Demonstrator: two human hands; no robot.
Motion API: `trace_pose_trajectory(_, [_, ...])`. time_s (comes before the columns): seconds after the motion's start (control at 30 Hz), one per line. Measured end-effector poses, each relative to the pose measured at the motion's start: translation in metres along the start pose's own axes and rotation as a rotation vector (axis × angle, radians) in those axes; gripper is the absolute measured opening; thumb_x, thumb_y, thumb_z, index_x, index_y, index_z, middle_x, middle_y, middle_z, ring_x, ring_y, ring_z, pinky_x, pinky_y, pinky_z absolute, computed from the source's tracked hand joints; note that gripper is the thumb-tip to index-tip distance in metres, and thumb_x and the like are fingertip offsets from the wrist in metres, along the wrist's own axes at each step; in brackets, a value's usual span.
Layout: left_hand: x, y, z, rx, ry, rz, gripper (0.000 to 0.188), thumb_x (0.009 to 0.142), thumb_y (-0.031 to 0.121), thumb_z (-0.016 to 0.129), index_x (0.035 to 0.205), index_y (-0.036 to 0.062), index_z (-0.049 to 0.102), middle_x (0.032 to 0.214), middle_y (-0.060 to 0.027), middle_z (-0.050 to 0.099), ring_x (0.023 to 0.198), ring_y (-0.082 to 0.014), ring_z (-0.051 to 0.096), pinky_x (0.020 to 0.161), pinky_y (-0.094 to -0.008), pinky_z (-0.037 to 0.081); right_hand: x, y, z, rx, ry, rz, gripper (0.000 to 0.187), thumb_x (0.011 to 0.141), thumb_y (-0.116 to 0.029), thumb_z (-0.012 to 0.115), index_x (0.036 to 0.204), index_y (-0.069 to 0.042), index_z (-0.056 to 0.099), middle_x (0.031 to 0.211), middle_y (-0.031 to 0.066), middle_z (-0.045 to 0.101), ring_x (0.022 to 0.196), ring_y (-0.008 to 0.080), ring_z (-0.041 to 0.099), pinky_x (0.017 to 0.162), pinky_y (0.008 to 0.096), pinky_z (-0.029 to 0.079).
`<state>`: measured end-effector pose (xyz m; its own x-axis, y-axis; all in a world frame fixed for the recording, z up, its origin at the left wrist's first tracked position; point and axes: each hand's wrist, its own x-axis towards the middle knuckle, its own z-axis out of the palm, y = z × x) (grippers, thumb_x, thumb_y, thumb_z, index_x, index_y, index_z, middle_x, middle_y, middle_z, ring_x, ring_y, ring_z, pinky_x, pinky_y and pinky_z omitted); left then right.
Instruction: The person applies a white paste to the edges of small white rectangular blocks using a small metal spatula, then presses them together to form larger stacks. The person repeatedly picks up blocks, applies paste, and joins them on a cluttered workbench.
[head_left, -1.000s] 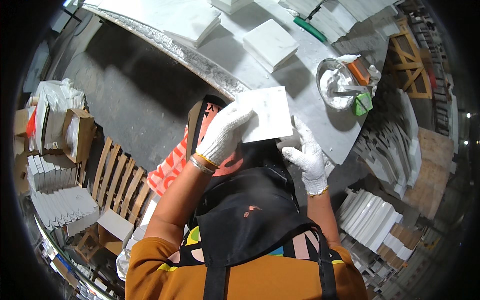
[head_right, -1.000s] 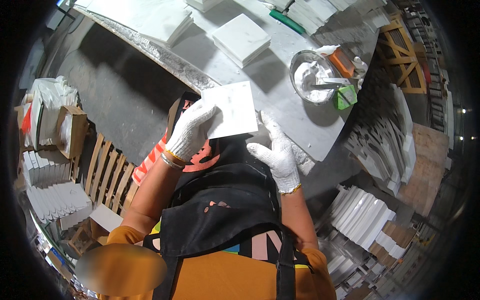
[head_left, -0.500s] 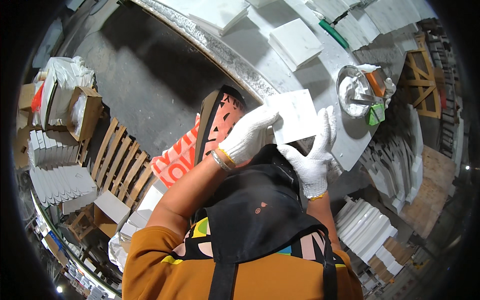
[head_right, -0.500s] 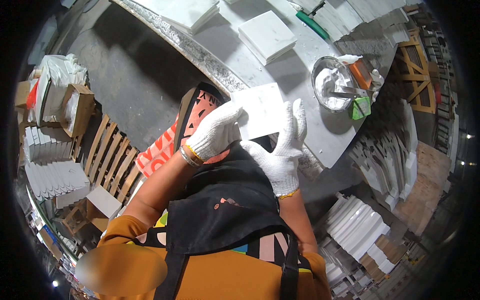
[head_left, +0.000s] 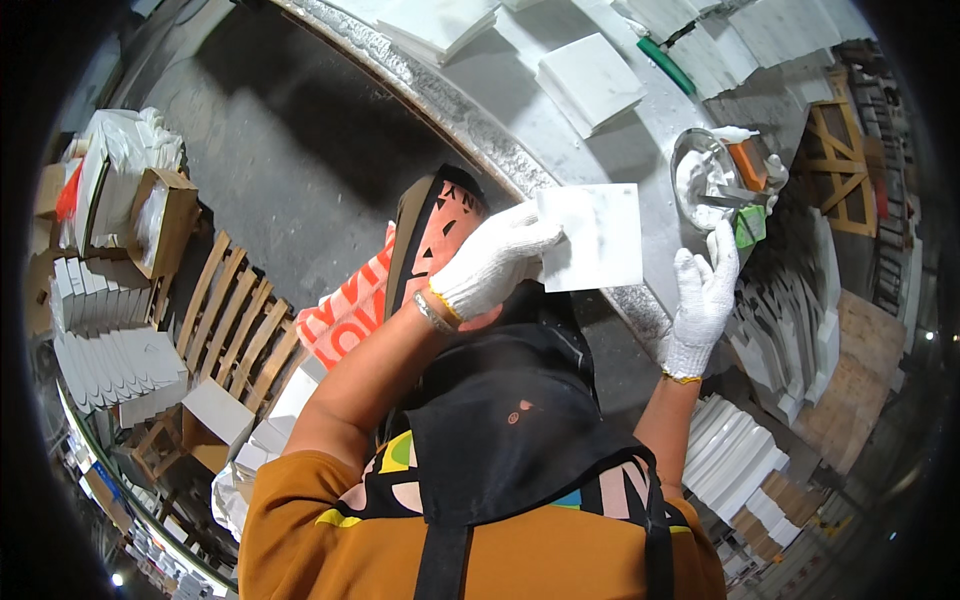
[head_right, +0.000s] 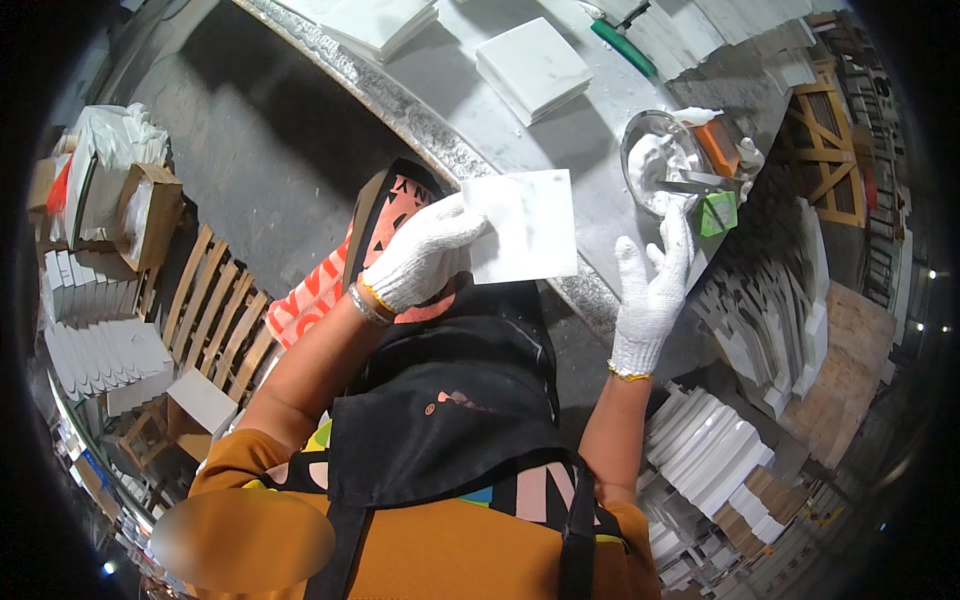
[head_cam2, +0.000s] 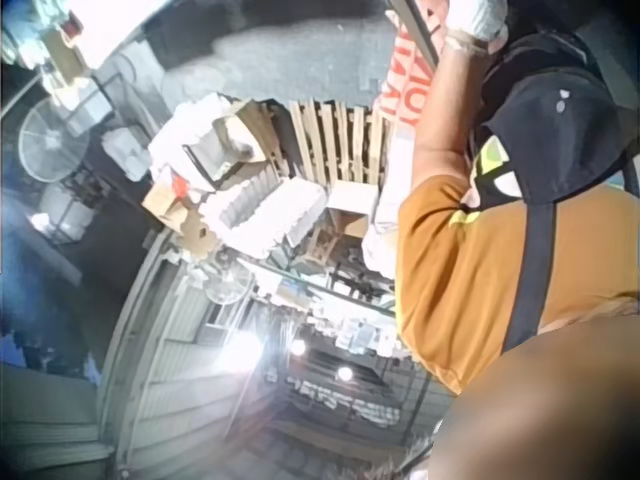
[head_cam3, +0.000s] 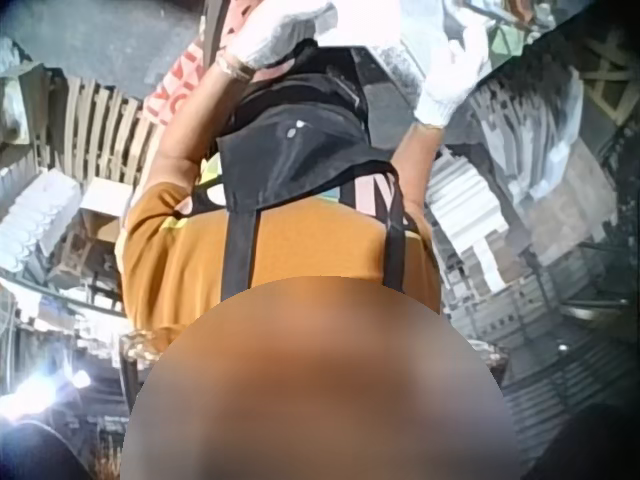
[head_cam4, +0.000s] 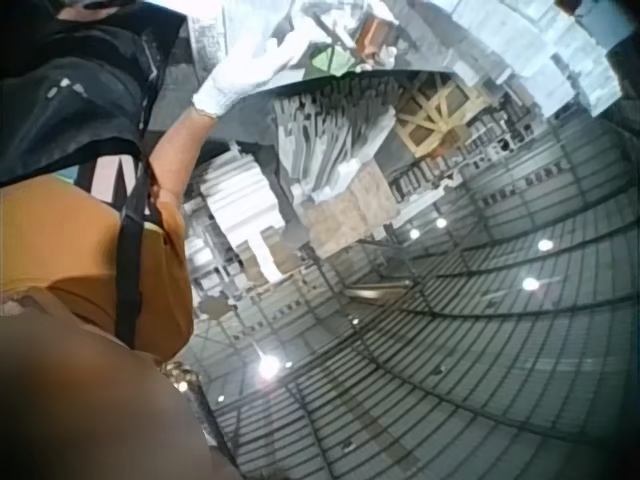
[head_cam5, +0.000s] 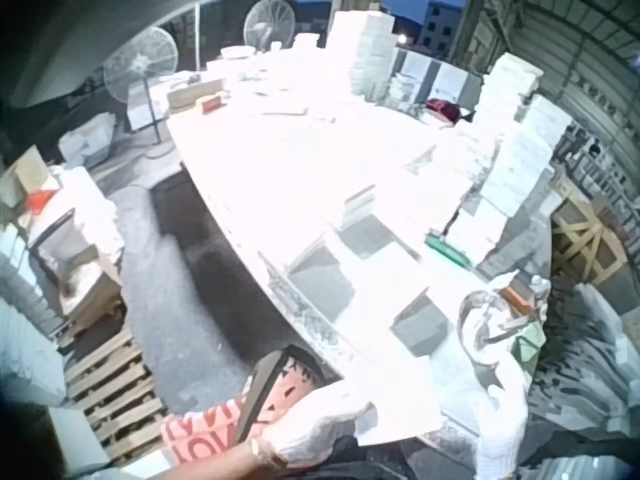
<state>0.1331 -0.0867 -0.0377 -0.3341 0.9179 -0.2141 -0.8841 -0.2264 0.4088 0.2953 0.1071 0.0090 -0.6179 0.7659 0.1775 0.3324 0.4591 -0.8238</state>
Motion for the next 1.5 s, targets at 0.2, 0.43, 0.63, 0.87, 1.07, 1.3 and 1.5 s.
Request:
trace_pose_trajectory(0.2, [0.005,-0.008,-0.003,0.042,0.012,-0.038,0.048,0.093,0.020,0.064,0.135,-0.0008,0.052,0.125,-0.0062,0.062,0.112,-0.0174,0.059,0.098,-0.0324,0.045,0.002,-0.002,0.004,0.271,-0.087,0.023,0.056,0.093,-0.006,0.062,0.143,0.007,0.040,0.144,0.0182,0.047,0.132,0.0303,0.046,0.109,0.0414,0.037])
trace_pose_trajectory(0.43, [0.001,0.000,0.007,0.259,-0.026,-0.098,0.053,0.094,0.027,0.064,0.139,0.0012,0.051,0.128,-0.0044,0.061,0.115,-0.0144,0.056,0.098,-0.0300,0.043,0.013,-0.038,0.026,0.008,-0.065,-0.030,0.054,0.087,-0.006,0.069,0.137,0.002,0.051,0.138,0.0162,0.053,0.127,0.0265,0.051,0.104,0.0394,0.042])
trace_pose_trajectory(0.63, [-0.003,-0.001,0.011,0.466,-0.003,-0.123,0.045,0.096,0.018,0.060,0.137,0.0004,0.053,0.120,0.0010,0.061,0.102,-0.0063,0.051,0.091,-0.0254,0.041,0.026,-0.057,0.057,-0.389,-0.237,-0.500,0.058,0.079,-0.017,0.077,0.132,-0.004,0.058,0.131,0.0190,0.057,0.122,0.0345,0.054,0.107,0.0437,0.040])
trace_pose_trajectory(0.87, [-0.005,-0.002,0.001,0.287,-0.020,-0.111,0.047,0.095,0.020,0.061,0.136,-0.0015,0.053,0.129,-0.0052,0.060,0.119,-0.0135,0.053,0.105,-0.0297,0.039,0.036,-0.015,0.023,-0.321,-0.174,-0.262,0.044,0.082,-0.013,0.074,0.123,-0.001,0.063,0.126,0.0187,0.061,0.119,0.0318,0.056,0.105,0.0413,0.041])
trace_pose_trajectory(1.07, [0.001,-0.006,-0.010,0.213,0.008,-0.158,0.050,0.093,0.023,0.065,0.135,-0.0029,0.053,0.128,-0.0060,0.061,0.116,-0.0149,0.055,0.103,-0.0308,0.041,0.012,0.003,-0.003,0.288,-0.176,0.291,0.037,0.095,-0.015,0.062,0.127,0.002,0.060,0.117,0.0124,0.066,0.101,0.0177,0.064,0.080,0.0263,0.051])
trace_pose_trajectory(1.3, [0.008,-0.011,-0.013,0.140,-0.030,-0.133,0.051,0.092,0.022,0.067,0.133,-0.0039,0.053,0.126,-0.0082,0.062,0.114,-0.0166,0.058,0.100,-0.0312,0.045,-0.003,0.006,0.014,0.694,-0.321,0.415,0.041,0.101,-0.023,0.054,0.128,0.008,0.057,0.120,0.0141,0.065,0.107,0.0189,0.063,0.096,0.0312,0.048])
trace_pose_trajectory(1.5, [0.005,-0.015,-0.018,0.156,-0.018,-0.146,0.053,0.092,0.023,0.066,0.135,-0.0036,0.051,0.127,-0.0095,0.061,0.116,-0.0192,0.058,0.102,-0.0344,0.045,-0.019,0.011,0.019,0.851,-0.432,0.567,0.042,0.095,-0.015,0.059,0.130,0.009,0.054,0.118,0.0134,0.066,0.105,0.0165,0.063,0.093,0.0286,0.048])
